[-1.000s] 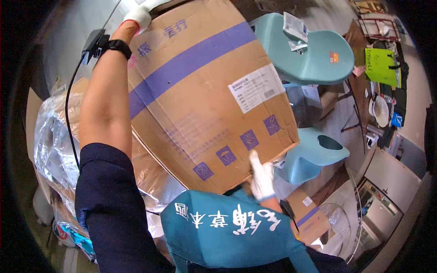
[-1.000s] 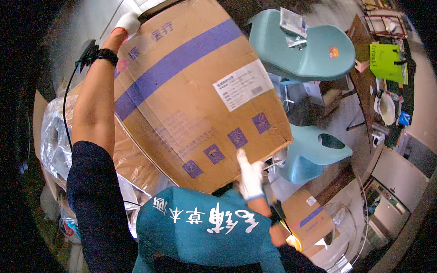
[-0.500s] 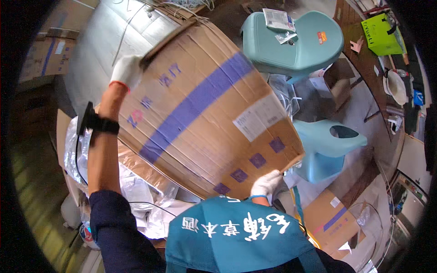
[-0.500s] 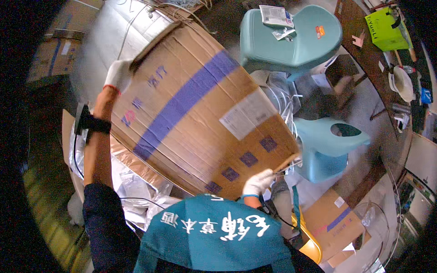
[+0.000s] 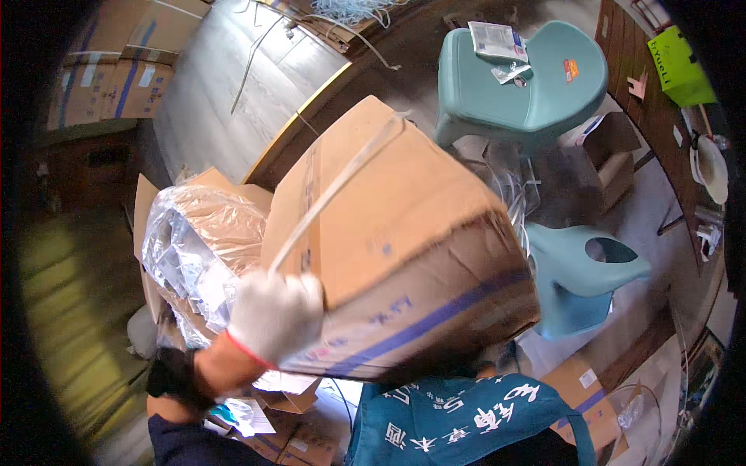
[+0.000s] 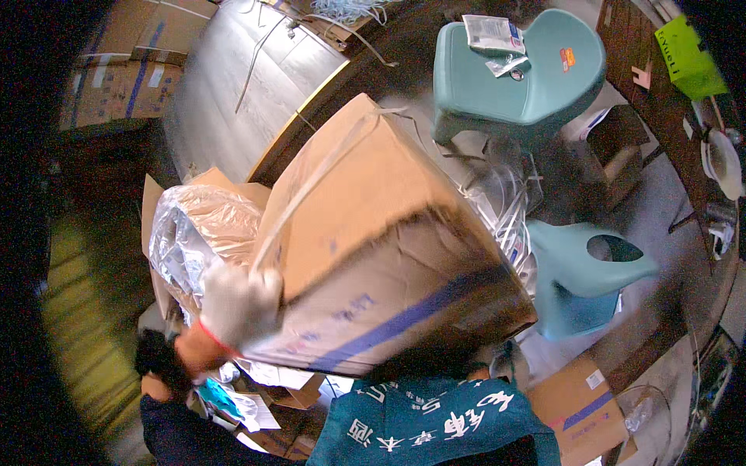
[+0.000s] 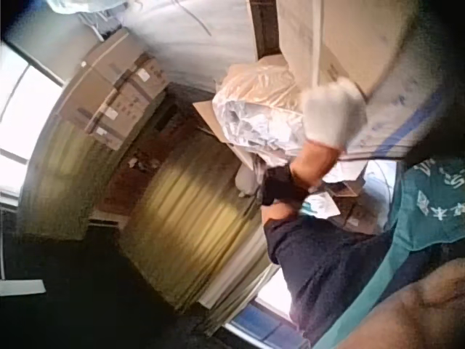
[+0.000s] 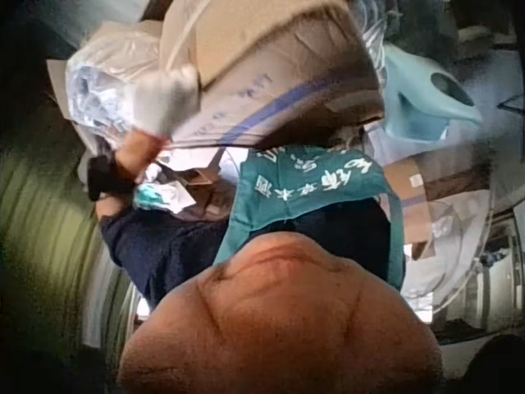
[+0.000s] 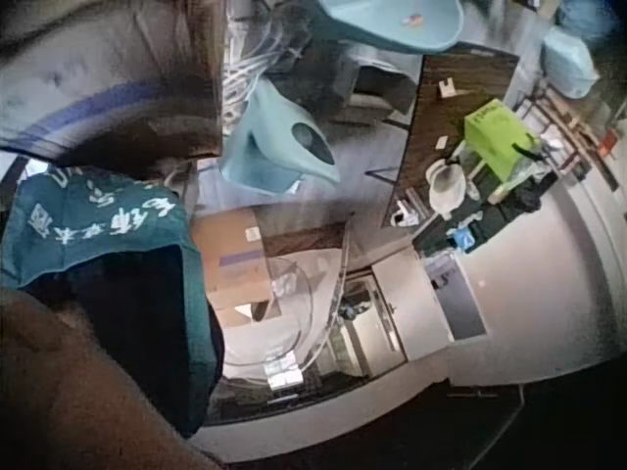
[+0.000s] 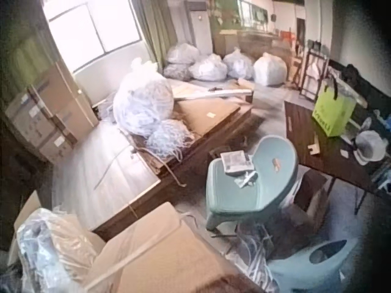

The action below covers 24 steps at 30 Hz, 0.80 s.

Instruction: Unpacking large cardboard boxes containing face masks and other medical hygiene products.

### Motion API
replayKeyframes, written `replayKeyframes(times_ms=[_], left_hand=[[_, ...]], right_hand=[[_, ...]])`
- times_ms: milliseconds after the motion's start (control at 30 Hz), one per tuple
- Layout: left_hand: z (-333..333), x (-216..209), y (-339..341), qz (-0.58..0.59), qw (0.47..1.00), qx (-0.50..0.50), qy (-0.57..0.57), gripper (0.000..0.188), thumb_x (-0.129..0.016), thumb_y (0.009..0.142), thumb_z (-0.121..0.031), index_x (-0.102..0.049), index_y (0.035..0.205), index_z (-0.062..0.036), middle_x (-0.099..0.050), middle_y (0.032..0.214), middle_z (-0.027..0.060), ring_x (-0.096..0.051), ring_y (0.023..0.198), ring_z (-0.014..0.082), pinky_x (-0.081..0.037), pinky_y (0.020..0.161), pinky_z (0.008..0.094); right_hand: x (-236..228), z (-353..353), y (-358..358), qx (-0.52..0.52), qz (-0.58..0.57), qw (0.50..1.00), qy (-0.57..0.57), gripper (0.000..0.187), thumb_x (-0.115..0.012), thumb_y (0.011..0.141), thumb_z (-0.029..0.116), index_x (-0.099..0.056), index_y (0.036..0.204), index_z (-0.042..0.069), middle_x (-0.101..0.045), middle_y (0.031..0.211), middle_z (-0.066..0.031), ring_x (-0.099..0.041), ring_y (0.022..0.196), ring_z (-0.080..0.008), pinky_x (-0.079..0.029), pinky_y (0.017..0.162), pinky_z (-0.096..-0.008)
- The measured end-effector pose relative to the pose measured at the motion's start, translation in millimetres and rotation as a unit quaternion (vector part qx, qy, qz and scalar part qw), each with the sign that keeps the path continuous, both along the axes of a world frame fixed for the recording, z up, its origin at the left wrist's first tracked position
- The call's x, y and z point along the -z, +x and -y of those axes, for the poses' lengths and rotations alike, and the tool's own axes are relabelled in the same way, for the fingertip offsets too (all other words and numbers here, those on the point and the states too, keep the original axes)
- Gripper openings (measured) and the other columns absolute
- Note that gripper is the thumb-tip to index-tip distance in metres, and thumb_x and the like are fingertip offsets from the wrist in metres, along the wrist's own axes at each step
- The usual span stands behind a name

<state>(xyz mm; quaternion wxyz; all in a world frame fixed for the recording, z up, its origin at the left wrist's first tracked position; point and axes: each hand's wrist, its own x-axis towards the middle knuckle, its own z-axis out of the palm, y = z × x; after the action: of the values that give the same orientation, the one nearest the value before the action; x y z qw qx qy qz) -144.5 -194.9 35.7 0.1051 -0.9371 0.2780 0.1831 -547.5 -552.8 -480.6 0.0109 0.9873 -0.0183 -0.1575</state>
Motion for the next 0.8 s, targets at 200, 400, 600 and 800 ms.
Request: replayKeyframes(times_ms=[200, 400, 600, 800], left_hand=[[28.8, -21.6, -31.0, -0.024, 0.997, 0.037, -0.058, 0.014, -0.055, 0.061, -0.013, -0.041, 0.058, -0.0107, -0.039, 0.050, 0.0036, -0.044, 0.045, 0.0190, -0.031, 0.043, 0.0355], [21.2, -33.3, -25.7, -0.015, 0.999, 0.030, -0.023, 0.016, -0.056, 0.057, -0.008, -0.040, 0.059, -0.0088, -0.036, 0.051, 0.0040, -0.042, 0.045, 0.0202, -0.031, 0.043, 0.0357], [32.8, -42.4, -17.5, 0.025, 0.998, 0.056, 0.004, 0.019, -0.060, 0.056, -0.010, -0.042, 0.060, -0.0082, -0.037, 0.051, 0.0049, -0.044, 0.045, 0.0218, -0.032, 0.043, 0.0362], [50.9, -20.8, -29.2, 0.122, 0.992, 0.026, 0.022, 0.016, -0.056, 0.059, -0.012, -0.040, 0.059, -0.0111, -0.036, 0.052, 0.0033, -0.044, 0.045, 0.0189, -0.034, 0.044, 0.0351]], right_hand=[[-11.2, -7.0, 44.2, -0.162, -0.098, 0.981, -0.034, 0.032, -0.035, 0.100, 0.025, -0.053, 0.122, 0.010, -0.054, 0.127, -0.0146, -0.046, 0.124, -0.0299, -0.036, 0.103, -0.0431], [8.3, -34.4, 82.9, -0.458, -0.061, 0.865, -0.199, 0.032, -0.036, 0.099, 0.025, -0.052, 0.122, 0.009, -0.057, 0.123, -0.0154, -0.048, 0.122, -0.0310, -0.036, 0.103, -0.0458], [35.3, -79.0, 109.1, -0.594, 0.081, 0.723, -0.344, 0.033, -0.038, 0.099, 0.025, -0.052, 0.123, 0.008, -0.060, 0.119, -0.0162, -0.051, 0.120, -0.0321, -0.035, 0.104, -0.0486], [43.2, -75.2, 123.3, -0.603, 0.180, 0.642, -0.438, 0.033, -0.039, 0.098, 0.025, -0.052, 0.123, 0.008, -0.063, 0.115, -0.0170, -0.053, 0.118, -0.0331, -0.035, 0.104, -0.0514]])
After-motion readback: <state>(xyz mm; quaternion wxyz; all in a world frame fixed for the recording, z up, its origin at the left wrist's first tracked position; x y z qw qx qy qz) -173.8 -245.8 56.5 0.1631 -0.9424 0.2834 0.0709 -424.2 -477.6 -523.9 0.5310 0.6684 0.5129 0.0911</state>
